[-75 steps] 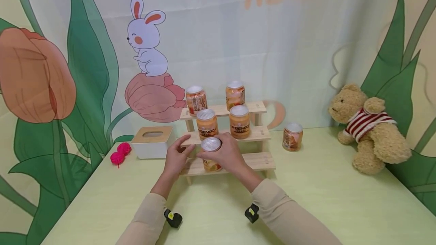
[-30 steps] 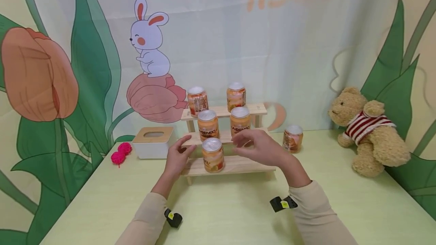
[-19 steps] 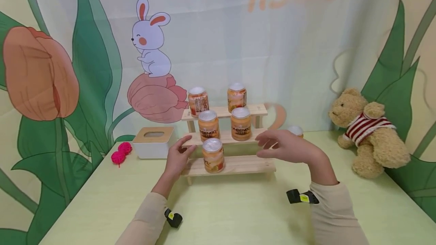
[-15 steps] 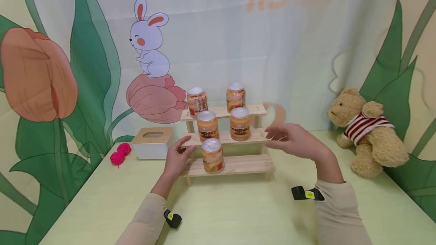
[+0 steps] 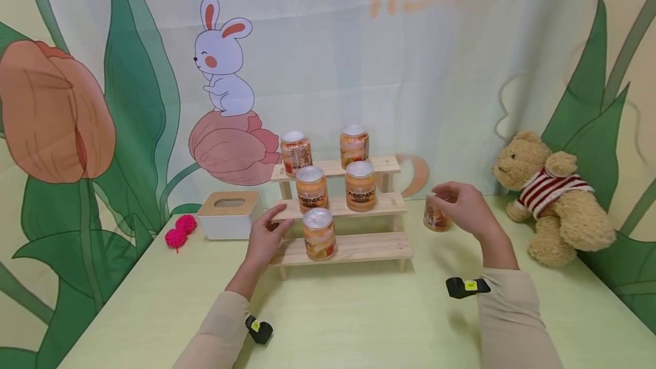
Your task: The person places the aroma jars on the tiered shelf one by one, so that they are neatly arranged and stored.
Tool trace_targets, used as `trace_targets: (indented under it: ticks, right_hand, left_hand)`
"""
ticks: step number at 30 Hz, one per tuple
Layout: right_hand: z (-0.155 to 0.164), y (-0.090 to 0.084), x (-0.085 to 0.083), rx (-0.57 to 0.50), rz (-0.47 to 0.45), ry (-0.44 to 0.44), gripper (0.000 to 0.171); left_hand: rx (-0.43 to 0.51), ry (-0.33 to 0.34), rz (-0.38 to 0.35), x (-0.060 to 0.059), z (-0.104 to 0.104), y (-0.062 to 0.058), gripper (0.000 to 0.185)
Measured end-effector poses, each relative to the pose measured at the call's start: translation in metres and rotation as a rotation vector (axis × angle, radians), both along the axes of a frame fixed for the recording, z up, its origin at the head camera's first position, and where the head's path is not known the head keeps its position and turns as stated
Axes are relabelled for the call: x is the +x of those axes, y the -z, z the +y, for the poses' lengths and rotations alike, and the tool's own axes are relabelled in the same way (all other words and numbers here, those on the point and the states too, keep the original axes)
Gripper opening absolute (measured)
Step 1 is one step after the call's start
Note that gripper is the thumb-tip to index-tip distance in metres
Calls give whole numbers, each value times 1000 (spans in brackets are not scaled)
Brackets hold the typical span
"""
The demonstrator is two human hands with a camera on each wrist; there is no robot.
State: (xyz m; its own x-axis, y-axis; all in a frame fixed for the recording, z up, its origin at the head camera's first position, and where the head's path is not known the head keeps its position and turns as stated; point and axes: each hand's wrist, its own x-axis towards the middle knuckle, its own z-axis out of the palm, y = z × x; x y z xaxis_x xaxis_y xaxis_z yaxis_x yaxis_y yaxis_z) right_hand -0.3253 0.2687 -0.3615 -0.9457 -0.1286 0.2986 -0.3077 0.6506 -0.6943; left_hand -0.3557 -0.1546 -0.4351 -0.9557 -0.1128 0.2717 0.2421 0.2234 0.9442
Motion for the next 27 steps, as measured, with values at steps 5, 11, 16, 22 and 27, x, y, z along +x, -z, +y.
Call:
trace_targets:
  ticks: [5,11,16,22,27]
  right_hand:
    - [8,7,-5,59,-157,-63,54]
    - [13,15,-11,55,-58,117,54]
    - [8,29,-22,34,49,314,66]
    - [2,46,-46,-123,121,397,81]
    - [2,63,-61,-246,128,411,82]
  left_hand:
    - [11,14,-21,1,0,-3,45]
    - [7,19,-25,1,-2,-2,48]
    - [11,18,-23,2,-3,-1,48]
    - [7,0,-15,0,-2,-2,44]
    - [20,7,-5,-1,-1,0,44]
